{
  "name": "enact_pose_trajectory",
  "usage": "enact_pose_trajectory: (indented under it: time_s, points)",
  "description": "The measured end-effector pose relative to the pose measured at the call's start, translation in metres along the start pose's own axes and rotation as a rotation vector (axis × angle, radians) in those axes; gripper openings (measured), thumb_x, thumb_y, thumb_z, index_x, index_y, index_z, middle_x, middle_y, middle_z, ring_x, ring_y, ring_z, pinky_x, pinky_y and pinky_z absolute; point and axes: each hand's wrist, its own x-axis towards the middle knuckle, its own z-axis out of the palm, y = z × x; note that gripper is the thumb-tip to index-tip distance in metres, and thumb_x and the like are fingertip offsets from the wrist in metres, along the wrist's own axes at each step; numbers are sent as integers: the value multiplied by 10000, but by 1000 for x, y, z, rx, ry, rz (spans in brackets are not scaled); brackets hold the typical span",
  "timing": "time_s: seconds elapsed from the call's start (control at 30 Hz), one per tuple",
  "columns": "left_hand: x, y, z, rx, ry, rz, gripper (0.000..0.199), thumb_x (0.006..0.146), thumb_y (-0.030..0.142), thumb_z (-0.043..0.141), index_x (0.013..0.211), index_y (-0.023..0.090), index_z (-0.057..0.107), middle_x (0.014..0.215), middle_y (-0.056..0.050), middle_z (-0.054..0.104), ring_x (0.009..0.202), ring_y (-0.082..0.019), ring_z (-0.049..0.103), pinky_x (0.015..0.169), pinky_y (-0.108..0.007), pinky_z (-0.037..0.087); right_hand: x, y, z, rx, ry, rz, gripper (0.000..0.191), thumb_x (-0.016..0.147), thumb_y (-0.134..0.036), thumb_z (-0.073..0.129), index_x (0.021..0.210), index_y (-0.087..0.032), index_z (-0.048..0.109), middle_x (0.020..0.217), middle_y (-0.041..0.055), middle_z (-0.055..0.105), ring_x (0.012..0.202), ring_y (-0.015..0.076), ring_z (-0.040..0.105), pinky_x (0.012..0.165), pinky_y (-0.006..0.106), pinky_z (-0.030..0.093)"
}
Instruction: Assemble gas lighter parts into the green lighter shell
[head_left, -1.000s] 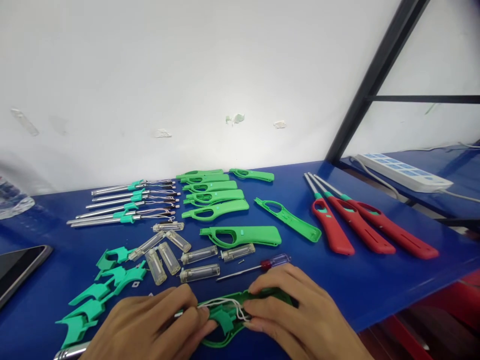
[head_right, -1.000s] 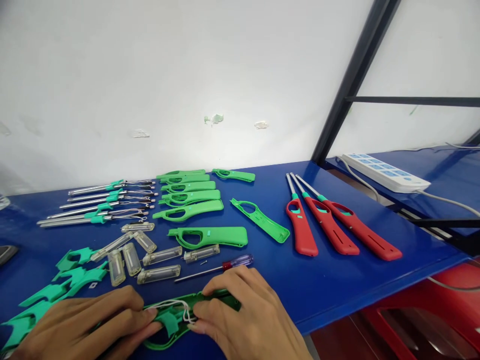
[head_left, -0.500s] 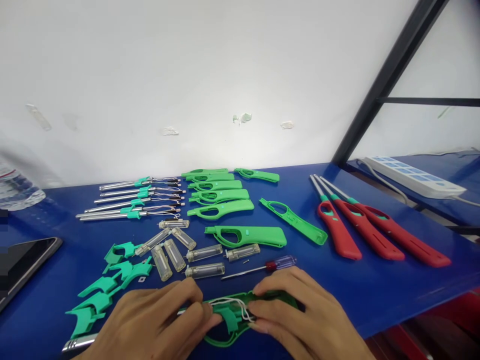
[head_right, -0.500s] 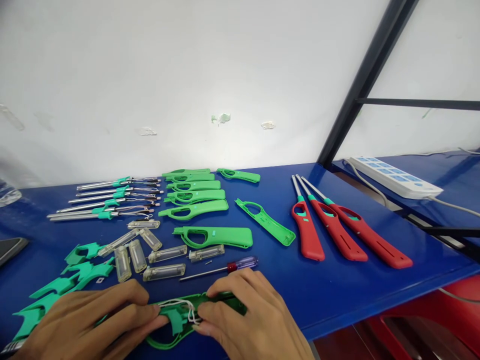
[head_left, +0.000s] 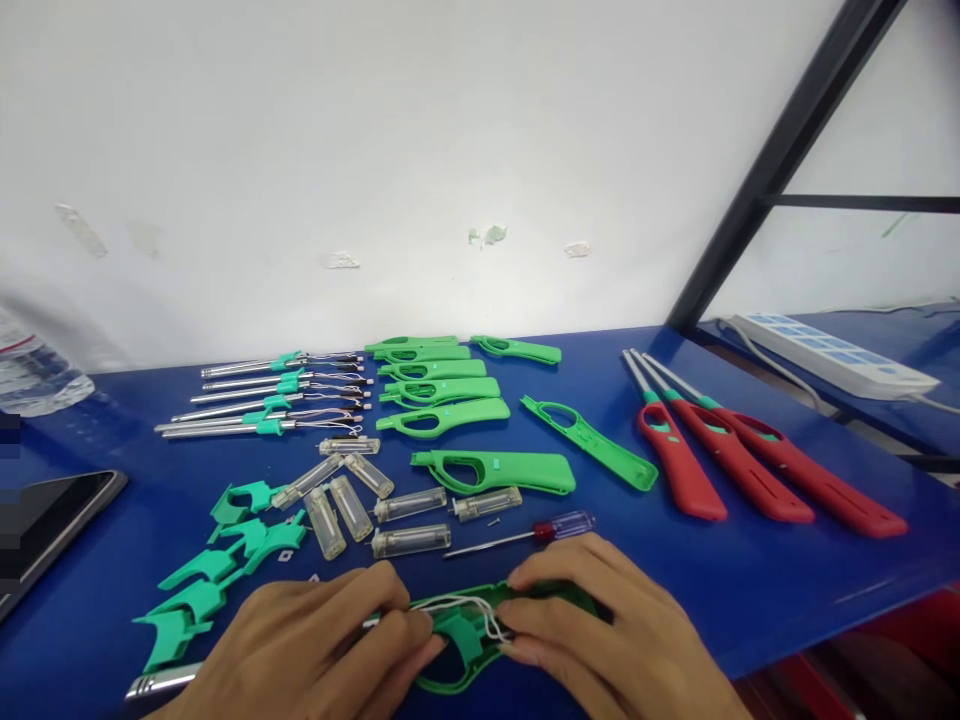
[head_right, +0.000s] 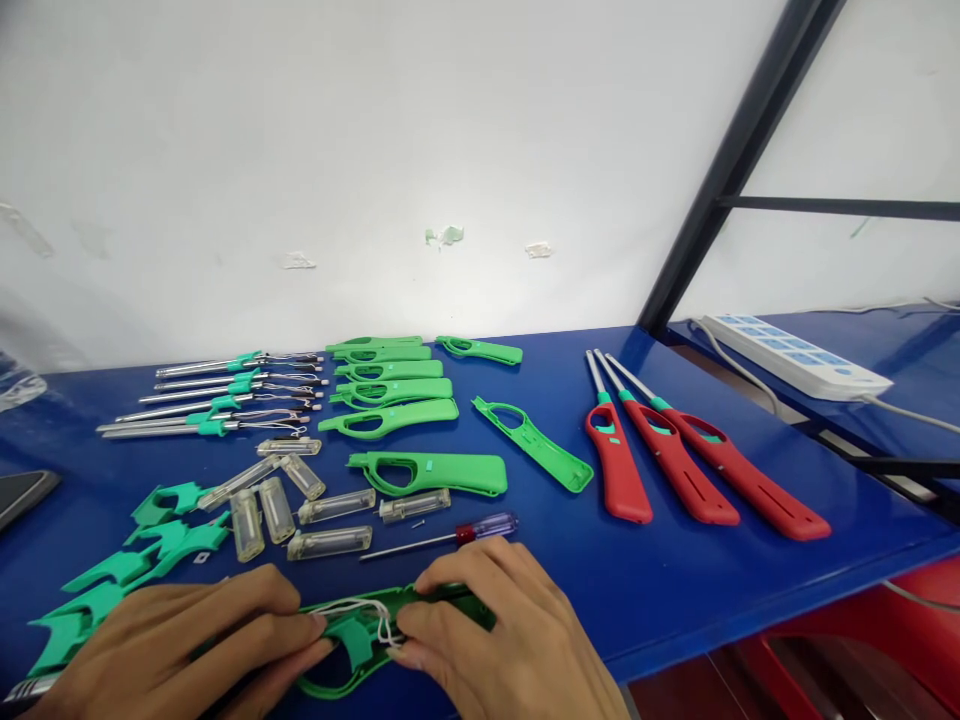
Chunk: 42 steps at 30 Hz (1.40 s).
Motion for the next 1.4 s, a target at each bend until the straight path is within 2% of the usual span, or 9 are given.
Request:
enact_pose_trajectory:
  time_s: [0.33, 0.5, 0.6, 0.77, 0.87, 0.97, 1.17, 1.4]
  points:
    - [-7, -3, 1, 6, -28, -41, 451, 1382, 301, 406, 1095, 302, 754, 904, 98, 788, 625, -65, 695, 605, -360, 446, -1, 1, 1, 0, -18, 1, 370, 1321, -440, 551, 1201, -313, 876, 1126, -22, 923, 951, 127, 894, 908, 183, 709]
    - [-8, -5, -2, 57, -91, -26, 397, 1370, 294, 405, 1137, 307, 726, 924, 98, 779, 631, -82, 729, 568, -329, 465, 1, -1, 1, -9, -3, -8, 355, 1319, -430, 565, 1189, -310, 873, 1111, -29, 921, 929, 119, 888, 902, 173, 703]
    - [-6, -4, -3, 59, -74, -20, 376, 1365, 290, 408, 1156, 305, 721, 948, 96, 789, 639, -79, 746, 566, -311, 482, 0, -1, 1, -3, -7, -2, 342, 1316, -422, 574, 1183, -311, 869, 1113, -34, 920, 939, 114, 886, 912, 165, 699]
    - [-11, -4, 0, 54, -37, -44, 383, 1320, 190, 406, 1244, 302, 765, 1078, 77, 850, 751, -68, 805, 657, -265, 534, -4, 2, 0, 1, -3, -21, 347, 1320, -428, 570, 1187, -312, 869, 1115, -34, 920, 935, 112, 885, 919, 165, 695]
    - [-13, -4, 1, 68, -20, -19, 385, 1283, 140, 421, 1247, 290, 774, 1087, 59, 862, 766, -78, 798, 661, -279, 525, -4, 3, 0, 3, -25, -8, 317, 1316, -422, 586, 1219, -320, 869, 1146, -32, 921, 971, 115, 888, 952, 172, 693]
    - [-12, -4, 2, 62, -15, -52, 404, 1239, 83, 454, 1226, 311, 788, 1090, 78, 866, 782, -78, 797, 680, -280, 528, -1, 2, 0, -3, -19, -14, 307, 1312, -419, 601, 1212, -320, 874, 1137, -38, 923, 962, 111, 890, 938, 162, 691]
    - [-7, -2, 3, 79, 28, -34, 396, 1358, 274, 428, 1183, 290, 782, 1050, 62, 845, 762, -75, 783, 670, -291, 525, 1, 1, 0, -9, 9, -5, 355, 1318, -443, 571, 1175, -319, 871, 1107, -46, 923, 931, 107, 888, 911, 165, 696]
    - [-3, -2, 0, 69, 4, -27, 399, 1367, 250, 407, 1164, 282, 748, 1015, 68, 845, 742, -72, 783, 661, -291, 517, -2, 3, 0, 5, -24, -10, 275, 1302, -420, 622, 1220, -327, 867, 1134, -39, 924, 961, 119, 890, 940, 174, 703]
